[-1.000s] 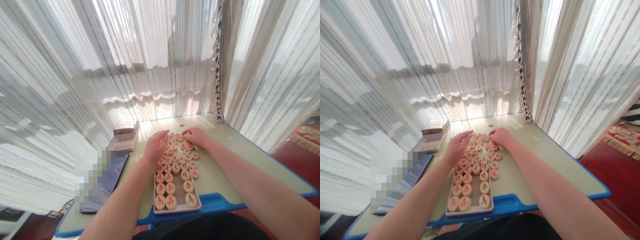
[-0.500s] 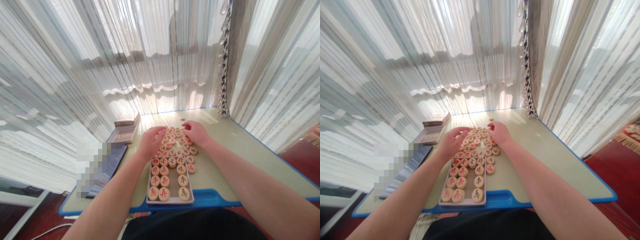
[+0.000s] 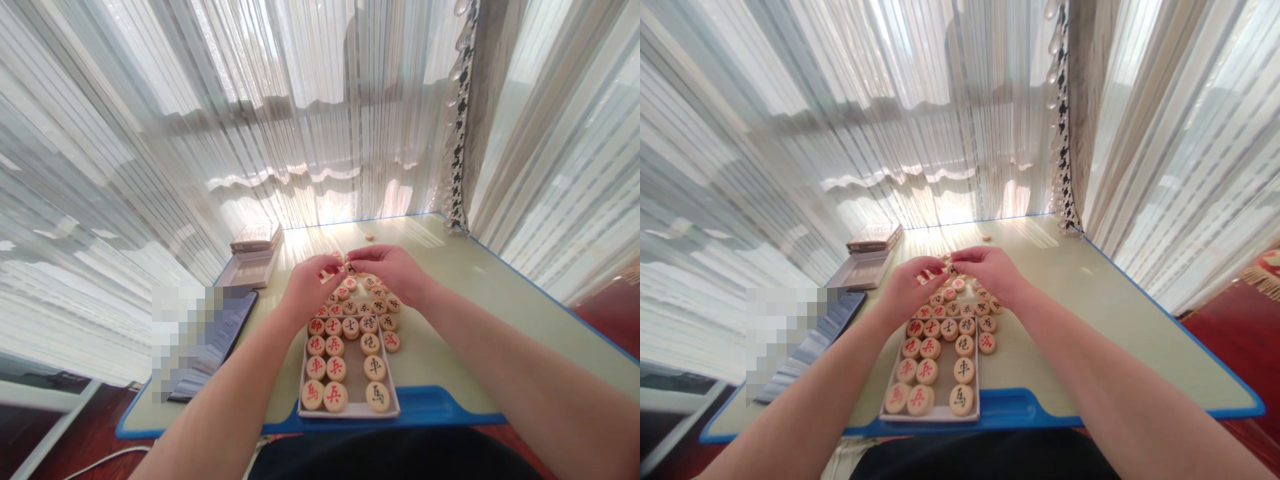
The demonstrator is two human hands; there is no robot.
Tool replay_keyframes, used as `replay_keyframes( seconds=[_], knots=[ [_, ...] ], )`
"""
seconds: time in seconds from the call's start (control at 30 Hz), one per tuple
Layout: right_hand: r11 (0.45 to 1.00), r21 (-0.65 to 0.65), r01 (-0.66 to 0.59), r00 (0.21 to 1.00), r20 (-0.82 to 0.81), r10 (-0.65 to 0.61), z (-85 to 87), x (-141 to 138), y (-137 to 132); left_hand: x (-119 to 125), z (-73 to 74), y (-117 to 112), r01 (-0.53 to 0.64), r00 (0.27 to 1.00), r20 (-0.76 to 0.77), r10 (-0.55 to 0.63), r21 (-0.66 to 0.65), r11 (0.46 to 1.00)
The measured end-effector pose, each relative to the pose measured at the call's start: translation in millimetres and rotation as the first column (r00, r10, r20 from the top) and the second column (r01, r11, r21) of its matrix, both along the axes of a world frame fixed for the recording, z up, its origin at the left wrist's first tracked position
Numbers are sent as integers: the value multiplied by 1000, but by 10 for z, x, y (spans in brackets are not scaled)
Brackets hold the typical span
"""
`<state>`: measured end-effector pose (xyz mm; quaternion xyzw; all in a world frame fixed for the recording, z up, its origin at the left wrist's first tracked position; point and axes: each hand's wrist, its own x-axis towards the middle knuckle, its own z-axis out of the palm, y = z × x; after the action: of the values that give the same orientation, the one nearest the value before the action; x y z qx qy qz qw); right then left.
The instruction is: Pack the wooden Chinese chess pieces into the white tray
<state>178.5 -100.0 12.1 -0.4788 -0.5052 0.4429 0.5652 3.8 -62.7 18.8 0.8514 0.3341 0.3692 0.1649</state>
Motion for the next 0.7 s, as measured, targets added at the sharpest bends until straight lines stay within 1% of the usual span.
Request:
replay_keyframes(
  seconds=[0.07, 0.13, 0.23, 0.37, 0.53, 0.6, 0.7],
  knots=[
    [1000, 19, 2, 1000, -10, -2, -23, 6, 10, 7, 9, -15, 45, 999, 5, -45, -14, 999],
    [999, 17, 36, 999, -5, -36, -39, 8, 19, 15, 15, -29, 86, 996, 4, -86, -23, 996],
    [998, 3, 63, 998, 5, -63, -48, -3, 28, 25, 16, -40, 108, 994, -15, -108, -28, 994],
    [1000, -21, 9, 999, -34, -10, -35, -35, 21, 27, 11, -33, 57, 998, 2, -57, -26, 998],
    [996, -19, -83, 996, 42, 84, -14, -56, -13, 14, 3, -12, -29, 999, 17, 29, 29, 999],
    [993, -10, -118, 992, 33, 118, -9, -57, -21, 9, 0, -3, -38, 999, 13, 37, 42, 998],
    [991, -14, -135, 990, 32, 135, 0, -57, -29, 3, 3, -2, -25, 999, 23, 25, 36, 999]
  ],
)
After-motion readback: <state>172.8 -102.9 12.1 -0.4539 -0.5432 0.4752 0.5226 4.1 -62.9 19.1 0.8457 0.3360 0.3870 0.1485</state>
